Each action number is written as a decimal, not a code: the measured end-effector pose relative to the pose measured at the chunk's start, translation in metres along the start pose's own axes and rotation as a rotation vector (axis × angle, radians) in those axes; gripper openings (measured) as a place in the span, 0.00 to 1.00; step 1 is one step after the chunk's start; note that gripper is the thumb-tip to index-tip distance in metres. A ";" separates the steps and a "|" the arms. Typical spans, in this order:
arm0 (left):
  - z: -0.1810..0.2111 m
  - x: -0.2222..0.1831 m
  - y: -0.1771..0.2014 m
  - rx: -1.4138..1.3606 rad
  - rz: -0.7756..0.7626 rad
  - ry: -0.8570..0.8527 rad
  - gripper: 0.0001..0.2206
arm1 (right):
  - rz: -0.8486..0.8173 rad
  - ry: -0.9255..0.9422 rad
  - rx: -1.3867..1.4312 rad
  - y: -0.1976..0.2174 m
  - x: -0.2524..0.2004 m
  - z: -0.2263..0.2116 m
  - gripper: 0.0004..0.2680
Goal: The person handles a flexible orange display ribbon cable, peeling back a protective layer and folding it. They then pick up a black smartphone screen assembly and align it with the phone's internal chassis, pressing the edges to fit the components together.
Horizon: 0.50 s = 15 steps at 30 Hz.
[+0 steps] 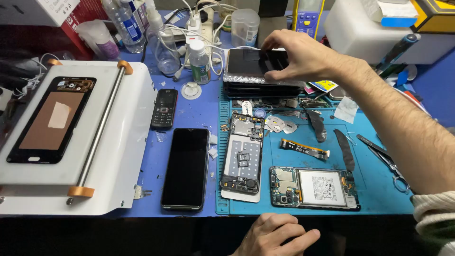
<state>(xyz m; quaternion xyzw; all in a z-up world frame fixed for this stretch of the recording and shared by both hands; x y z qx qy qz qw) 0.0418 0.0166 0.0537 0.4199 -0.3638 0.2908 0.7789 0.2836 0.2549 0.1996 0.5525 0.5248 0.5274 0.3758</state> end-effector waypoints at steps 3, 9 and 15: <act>-0.001 -0.001 -0.002 -0.028 -0.019 0.015 0.08 | 0.149 0.142 0.014 0.021 -0.013 -0.009 0.22; 0.010 0.024 0.029 -0.128 0.034 0.044 0.09 | 0.174 0.002 0.716 0.063 -0.108 -0.039 0.23; 0.021 0.058 0.069 0.108 0.223 0.066 0.10 | 0.526 -0.298 1.662 0.018 -0.259 -0.047 0.33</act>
Point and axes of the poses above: each hand's wrist, its own x-axis towards the middle knuckle, its own y-axis out of the back of the hand, z = x × y, the point moved 7 cm from there along x, towards the middle knuckle, and after that the axes turned 6 degrees about -y, right-handed, at the moved point
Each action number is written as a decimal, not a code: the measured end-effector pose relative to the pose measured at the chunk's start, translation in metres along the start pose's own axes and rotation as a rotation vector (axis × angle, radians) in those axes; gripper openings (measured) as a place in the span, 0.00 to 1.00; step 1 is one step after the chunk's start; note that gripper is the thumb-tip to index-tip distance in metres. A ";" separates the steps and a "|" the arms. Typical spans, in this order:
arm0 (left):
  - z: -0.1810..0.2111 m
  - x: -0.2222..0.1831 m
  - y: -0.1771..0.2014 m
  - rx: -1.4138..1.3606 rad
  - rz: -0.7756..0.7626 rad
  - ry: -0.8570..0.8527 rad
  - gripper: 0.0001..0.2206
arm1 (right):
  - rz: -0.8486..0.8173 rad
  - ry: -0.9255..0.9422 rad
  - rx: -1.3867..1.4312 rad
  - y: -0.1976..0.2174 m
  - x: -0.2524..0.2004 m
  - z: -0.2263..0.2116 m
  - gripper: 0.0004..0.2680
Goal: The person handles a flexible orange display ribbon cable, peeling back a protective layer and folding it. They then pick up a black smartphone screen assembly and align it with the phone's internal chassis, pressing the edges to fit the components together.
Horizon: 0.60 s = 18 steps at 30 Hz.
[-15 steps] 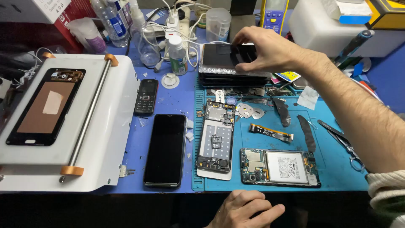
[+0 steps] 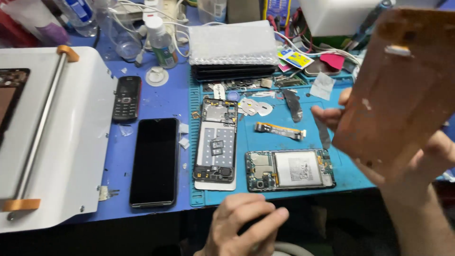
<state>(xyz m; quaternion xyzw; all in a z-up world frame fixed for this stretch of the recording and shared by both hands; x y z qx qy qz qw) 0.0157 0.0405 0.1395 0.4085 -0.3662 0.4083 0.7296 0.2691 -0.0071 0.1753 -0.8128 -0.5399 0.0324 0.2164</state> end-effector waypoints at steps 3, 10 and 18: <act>-0.006 0.017 0.002 -0.091 -0.091 0.137 0.17 | -0.145 -0.003 0.638 0.007 -0.029 0.025 0.33; -0.003 0.054 -0.016 -0.170 -0.243 0.265 0.33 | -0.098 -0.055 0.483 -0.006 -0.048 0.051 0.36; -0.001 0.075 -0.038 -0.094 -0.276 0.249 0.14 | -0.028 -0.157 0.553 0.006 -0.071 0.064 0.36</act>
Point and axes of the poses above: each hand's wrist, its own x-axis towards the middle knuckle, its own y-axis out of the back of the hand, z = x × y, the point moved 7 cm from there along x, towards the middle knuckle, and after that the axes turned 6 degrees about -y, right-handed, at the moved point
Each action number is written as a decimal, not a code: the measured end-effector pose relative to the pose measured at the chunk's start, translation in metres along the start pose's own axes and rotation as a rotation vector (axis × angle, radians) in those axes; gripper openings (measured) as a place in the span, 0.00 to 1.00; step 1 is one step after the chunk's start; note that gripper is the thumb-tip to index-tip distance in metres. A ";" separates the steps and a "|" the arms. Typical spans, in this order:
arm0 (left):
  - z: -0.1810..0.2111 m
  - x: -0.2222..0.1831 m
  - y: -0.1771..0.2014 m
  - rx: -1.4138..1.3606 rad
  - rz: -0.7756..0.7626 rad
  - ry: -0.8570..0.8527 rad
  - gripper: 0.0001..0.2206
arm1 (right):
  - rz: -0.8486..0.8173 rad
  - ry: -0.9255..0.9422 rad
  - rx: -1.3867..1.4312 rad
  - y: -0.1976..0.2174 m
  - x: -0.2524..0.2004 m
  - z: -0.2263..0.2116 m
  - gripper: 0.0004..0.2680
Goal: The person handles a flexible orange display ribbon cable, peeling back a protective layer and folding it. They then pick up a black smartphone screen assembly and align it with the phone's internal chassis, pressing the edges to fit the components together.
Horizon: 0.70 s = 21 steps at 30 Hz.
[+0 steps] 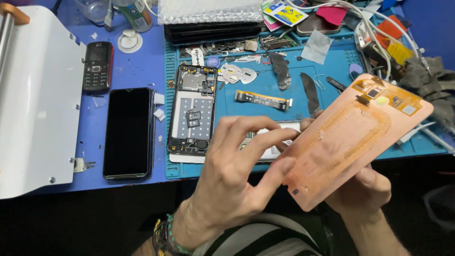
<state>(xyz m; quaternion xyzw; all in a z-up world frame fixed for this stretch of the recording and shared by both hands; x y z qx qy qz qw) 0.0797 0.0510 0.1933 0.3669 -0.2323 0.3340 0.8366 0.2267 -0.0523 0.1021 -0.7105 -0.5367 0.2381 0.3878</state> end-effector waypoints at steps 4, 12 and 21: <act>-0.006 0.013 -0.012 -0.107 0.022 0.051 0.11 | 0.009 -0.018 -0.048 0.003 -0.012 -0.004 0.36; 0.002 0.011 -0.051 -0.508 -0.152 0.227 0.18 | 0.034 -0.019 -0.196 0.020 -0.046 -0.033 0.36; 0.015 -0.036 -0.087 -0.789 -0.176 0.405 0.08 | 0.038 -0.020 -0.381 0.046 -0.085 -0.069 0.37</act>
Point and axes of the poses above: each hand's wrist, its own x-axis towards the middle knuckle, its own y-axis out of the back of the hand, z = x × y, the point moved 7 cm from there along x, towards the middle knuckle, and after that the axes turned 6 degrees about -y, right-handed, at the moved point
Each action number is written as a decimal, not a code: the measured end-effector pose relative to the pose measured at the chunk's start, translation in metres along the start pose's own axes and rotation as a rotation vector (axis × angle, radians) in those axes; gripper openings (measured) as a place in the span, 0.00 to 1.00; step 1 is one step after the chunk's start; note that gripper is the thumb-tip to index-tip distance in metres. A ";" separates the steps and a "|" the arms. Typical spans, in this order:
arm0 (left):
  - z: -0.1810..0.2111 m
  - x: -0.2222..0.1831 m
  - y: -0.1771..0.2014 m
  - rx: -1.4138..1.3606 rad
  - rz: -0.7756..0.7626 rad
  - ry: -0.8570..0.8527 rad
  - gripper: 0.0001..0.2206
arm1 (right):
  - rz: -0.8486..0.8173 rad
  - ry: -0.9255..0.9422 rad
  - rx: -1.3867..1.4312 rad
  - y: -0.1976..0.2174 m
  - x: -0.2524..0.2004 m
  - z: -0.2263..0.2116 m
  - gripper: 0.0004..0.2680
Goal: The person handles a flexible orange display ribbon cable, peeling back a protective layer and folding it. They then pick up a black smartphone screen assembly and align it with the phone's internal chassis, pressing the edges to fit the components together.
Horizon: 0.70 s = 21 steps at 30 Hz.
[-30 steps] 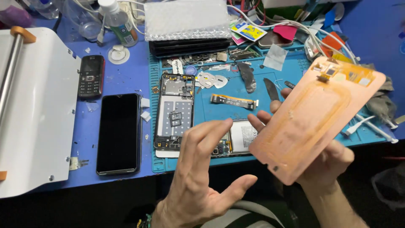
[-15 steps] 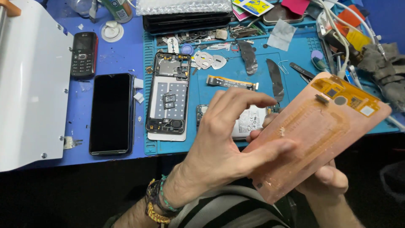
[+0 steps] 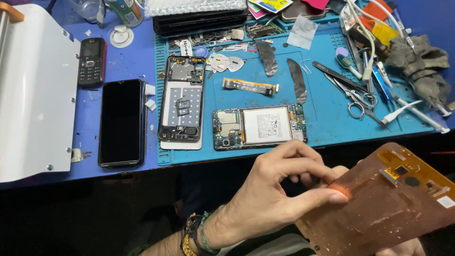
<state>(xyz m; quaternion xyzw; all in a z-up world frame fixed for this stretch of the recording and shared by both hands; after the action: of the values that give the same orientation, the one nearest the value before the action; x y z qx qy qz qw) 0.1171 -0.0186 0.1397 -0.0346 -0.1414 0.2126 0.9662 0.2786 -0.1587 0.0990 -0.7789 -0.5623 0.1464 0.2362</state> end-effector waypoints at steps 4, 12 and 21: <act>0.016 -0.010 0.004 0.199 0.064 -0.141 0.07 | 0.002 -0.001 -0.086 0.002 -0.017 -0.004 0.37; 0.040 -0.048 0.016 0.946 0.197 -0.622 0.07 | -0.020 -0.042 -0.256 -0.018 -0.014 0.019 0.38; -0.048 -0.142 0.134 1.412 0.211 -0.302 0.19 | 0.090 0.049 0.322 -0.029 0.007 0.027 0.38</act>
<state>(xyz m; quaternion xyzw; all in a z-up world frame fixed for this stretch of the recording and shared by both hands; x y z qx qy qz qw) -0.0467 0.0430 0.0399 0.6129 -0.0982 0.3478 0.7027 0.2444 -0.1395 0.0916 -0.7589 -0.4900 0.2259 0.3646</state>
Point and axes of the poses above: each hand's wrist, its own x-axis towards the middle knuckle, its own y-axis out of the back of the hand, z = x × y, the point moved 7 cm from there along x, towards the middle knuckle, and after that the axes turned 6 degrees about -y, right-handed, at the moved point
